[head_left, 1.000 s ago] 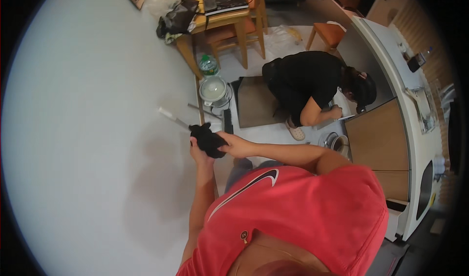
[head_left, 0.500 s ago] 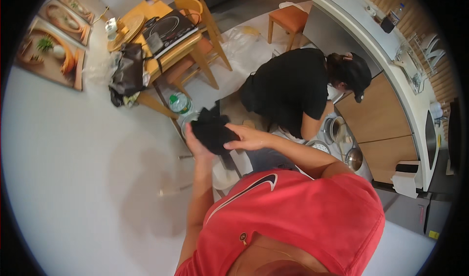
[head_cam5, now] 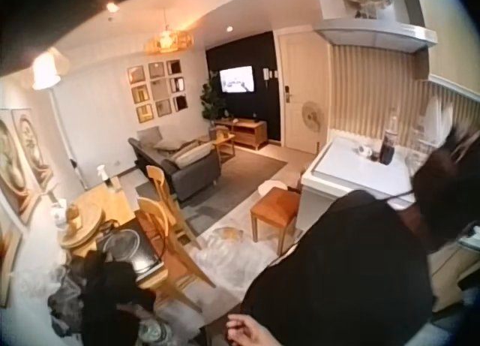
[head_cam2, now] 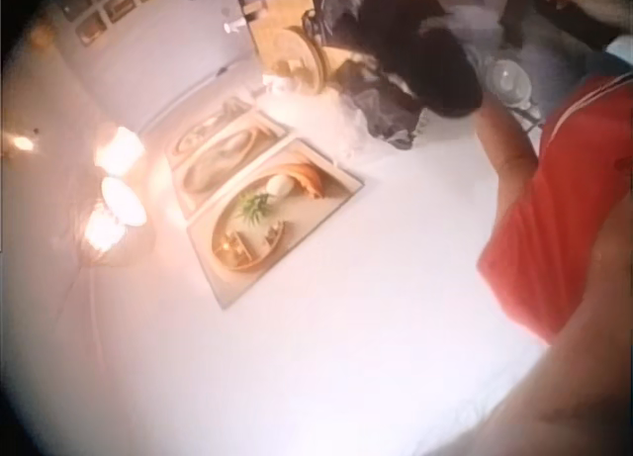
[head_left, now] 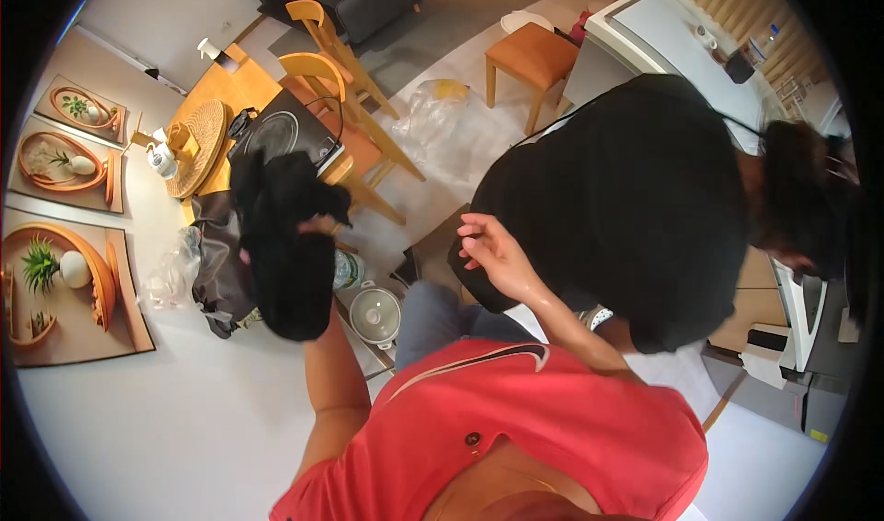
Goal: The person wipes the floor and a chair leg with a cloth, then rinses the cloth in a kitchen sink.
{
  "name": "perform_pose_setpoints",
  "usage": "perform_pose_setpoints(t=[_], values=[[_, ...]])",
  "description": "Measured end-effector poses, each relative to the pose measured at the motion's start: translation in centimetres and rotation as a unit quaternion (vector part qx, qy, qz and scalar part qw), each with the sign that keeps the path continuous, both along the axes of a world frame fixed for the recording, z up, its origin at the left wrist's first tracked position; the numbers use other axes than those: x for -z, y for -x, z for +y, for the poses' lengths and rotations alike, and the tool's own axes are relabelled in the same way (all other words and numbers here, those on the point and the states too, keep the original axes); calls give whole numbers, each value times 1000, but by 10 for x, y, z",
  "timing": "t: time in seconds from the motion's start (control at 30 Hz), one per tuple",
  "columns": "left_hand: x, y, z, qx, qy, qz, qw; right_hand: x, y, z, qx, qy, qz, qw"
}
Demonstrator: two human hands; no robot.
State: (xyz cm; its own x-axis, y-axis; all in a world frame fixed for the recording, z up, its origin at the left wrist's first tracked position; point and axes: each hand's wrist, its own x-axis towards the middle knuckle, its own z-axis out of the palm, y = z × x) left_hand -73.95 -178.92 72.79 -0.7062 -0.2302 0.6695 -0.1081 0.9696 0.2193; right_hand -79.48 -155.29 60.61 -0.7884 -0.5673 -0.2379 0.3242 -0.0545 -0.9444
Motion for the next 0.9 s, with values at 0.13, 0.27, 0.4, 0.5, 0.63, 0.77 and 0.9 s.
perform_pose_setpoints(t=[0.13, 0.27, 0.4, 0.5, 0.63, 0.77, 0.9], values=[[7, 85, -10, 51, 82, -2, 995, -25, 9, -9, 117, 61, 75, 988], [14, 172, -22, 179, -13, 30, 983, -16, 17, -30, 169, 60, 45, 983], [9, 227, -42, 263, -88, 34, 960, -2, 53, -42, 281, -10, 49, 958], [-1, 249, -68, 308, -209, 33, 928, 4, 88, -56, 305, -18, 38, 952], [5, 292, -92, 481, -635, 30, 603, 10, 126, -62, 297, -90, 42, 950], [-1, 335, -117, 538, -772, 39, 335, 24, 162, -76, 234, -179, 70, 953], [0, 392, -103, 585, -797, 64, 134, 56, 212, -75, 137, -291, 123, 939]])
